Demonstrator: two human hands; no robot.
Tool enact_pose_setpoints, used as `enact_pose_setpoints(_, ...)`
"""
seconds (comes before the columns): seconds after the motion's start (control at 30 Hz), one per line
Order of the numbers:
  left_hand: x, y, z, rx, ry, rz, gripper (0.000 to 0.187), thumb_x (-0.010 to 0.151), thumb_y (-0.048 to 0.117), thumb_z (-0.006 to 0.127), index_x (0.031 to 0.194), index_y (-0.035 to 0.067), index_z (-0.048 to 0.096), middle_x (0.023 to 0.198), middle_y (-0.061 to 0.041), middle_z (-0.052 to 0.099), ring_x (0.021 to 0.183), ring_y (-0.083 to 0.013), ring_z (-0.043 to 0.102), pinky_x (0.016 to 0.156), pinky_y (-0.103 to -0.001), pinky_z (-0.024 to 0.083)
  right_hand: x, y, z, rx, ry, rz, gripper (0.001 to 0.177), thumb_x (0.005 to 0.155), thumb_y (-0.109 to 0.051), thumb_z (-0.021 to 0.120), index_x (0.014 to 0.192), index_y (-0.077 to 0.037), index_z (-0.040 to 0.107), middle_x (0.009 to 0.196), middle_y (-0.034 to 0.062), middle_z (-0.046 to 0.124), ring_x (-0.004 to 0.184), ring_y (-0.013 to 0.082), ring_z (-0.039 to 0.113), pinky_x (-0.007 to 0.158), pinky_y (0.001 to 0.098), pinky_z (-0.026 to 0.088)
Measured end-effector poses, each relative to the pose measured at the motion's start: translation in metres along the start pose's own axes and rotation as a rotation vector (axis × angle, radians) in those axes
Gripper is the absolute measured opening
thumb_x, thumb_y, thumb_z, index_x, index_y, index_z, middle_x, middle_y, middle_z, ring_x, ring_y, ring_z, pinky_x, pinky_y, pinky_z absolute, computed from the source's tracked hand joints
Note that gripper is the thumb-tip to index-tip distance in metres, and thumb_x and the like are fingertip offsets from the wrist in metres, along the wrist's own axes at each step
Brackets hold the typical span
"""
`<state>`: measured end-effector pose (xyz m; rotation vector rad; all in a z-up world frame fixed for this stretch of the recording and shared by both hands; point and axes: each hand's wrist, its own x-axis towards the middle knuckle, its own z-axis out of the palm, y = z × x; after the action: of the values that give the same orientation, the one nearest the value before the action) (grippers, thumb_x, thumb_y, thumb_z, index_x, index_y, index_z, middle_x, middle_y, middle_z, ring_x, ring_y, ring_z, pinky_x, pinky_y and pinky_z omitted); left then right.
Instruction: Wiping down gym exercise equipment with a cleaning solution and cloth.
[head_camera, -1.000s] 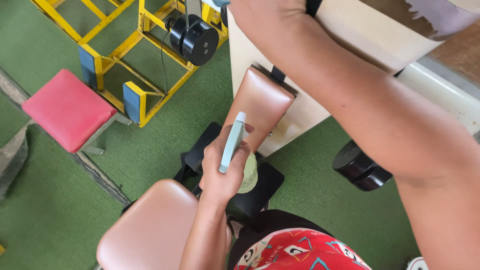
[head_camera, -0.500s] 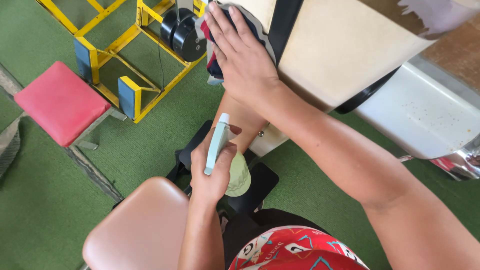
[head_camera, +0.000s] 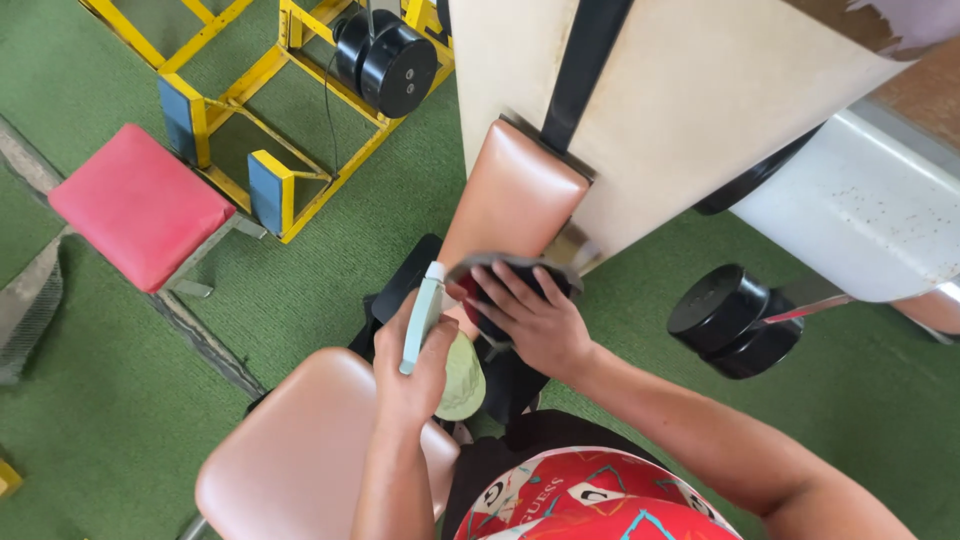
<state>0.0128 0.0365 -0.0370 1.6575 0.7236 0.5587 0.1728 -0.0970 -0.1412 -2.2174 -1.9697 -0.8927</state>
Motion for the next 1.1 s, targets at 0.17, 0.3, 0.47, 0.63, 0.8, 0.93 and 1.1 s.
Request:
enact_pose_setpoints(0.17,-0.015,-0.004,-0.013,-0.022,-0.09,0.02,0.032,0.083,0.013,0.058,0.111,0.003,0.071,0.079,-0.005,0.067,0.077,-0.0112,0.065,0.071,-0.027,0.052,-0.011,0.01,0.009,-0.057,-0.085,0.043,0.072,0.093,-0.042,0.062,0.163,-0.038,0.043,0.173,0.0027,0.023,0.157,0.0297,0.014,0.12,0.0622,-0.002)
enact_pose_setpoints(0.3,-0.023,-0.012,-0.024,0.002,-0.093,-0.126,0.036,0.081,0.013,0.058,0.114,0.004,0.072,0.075,-0.007,0.066,0.071,-0.013,0.061,0.066,-0.029,0.05,0.06,0.048,-0.045,0.118,-0.16,0.233,0.095,0.075,-0.045,0.079,0.162,-0.034,0.043,0.171,0.0124,0.02,0.156,0.0385,0.011,0.115,0.07,0.002)
enact_pose_setpoints(0.47,-0.034,-0.022,-0.039,0.008,-0.063,-0.072,0.037,0.081,0.01,0.056,0.113,0.004,0.072,0.079,-0.008,0.071,0.078,-0.0129,0.067,0.072,-0.029,0.054,0.111,0.048,-0.042,0.058,0.05,0.338,0.073,0.099,-0.042,0.072,0.164,-0.016,0.047,0.173,0.0242,0.025,0.16,0.0429,0.02,0.12,0.0697,0.007)
enact_pose_setpoints(0.63,-0.036,-0.034,-0.048,0.034,-0.073,-0.094,0.035,0.081,0.011,0.058,0.113,0.004,0.072,0.078,-0.009,0.071,0.076,-0.0148,0.067,0.07,-0.03,0.054,0.099,-0.018,0.02,-0.214,-0.068,0.208,0.058,0.104,-0.037,0.049,0.157,-0.015,0.052,0.17,0.0196,0.029,0.158,0.0364,0.025,0.12,0.0639,0.005)
enact_pose_setpoints(0.8,-0.038,-0.042,-0.058,0.052,-0.098,-0.079,0.036,0.081,0.011,0.059,0.113,0.005,0.073,0.078,-0.008,0.071,0.074,-0.0158,0.069,0.068,-0.03,0.054,0.064,-0.088,0.069,-0.28,-0.205,0.065,0.057,0.103,-0.035,0.038,0.155,-0.016,0.052,0.166,0.0165,0.034,0.154,0.0334,0.027,0.12,0.0607,0.004)
enact_pose_setpoints(0.93,-0.039,-0.059,-0.068,0.079,-0.13,-0.115,0.035,0.081,0.011,0.06,0.112,0.005,0.073,0.076,-0.007,0.07,0.072,-0.0158,0.068,0.068,-0.03,0.054,0.026,-0.113,0.083,-0.241,-0.232,-0.087,0.058,0.101,-0.036,0.039,0.155,-0.018,0.048,0.166,0.0112,0.034,0.154,0.0307,0.028,0.121,0.0587,0.004)
enact_pose_setpoints(1.1,-0.043,-0.078,-0.089,0.073,-0.122,-0.097,0.034,0.081,0.008,0.059,0.112,0.005,0.073,0.079,-0.006,0.069,0.075,-0.0154,0.068,0.069,-0.03,0.053,0.002,-0.086,0.073,-0.229,-0.229,-0.045,0.061,0.101,-0.035,0.044,0.16,-0.023,0.043,0.169,0.0059,0.032,0.155,0.0286,0.026,0.121,0.0585,0.007)
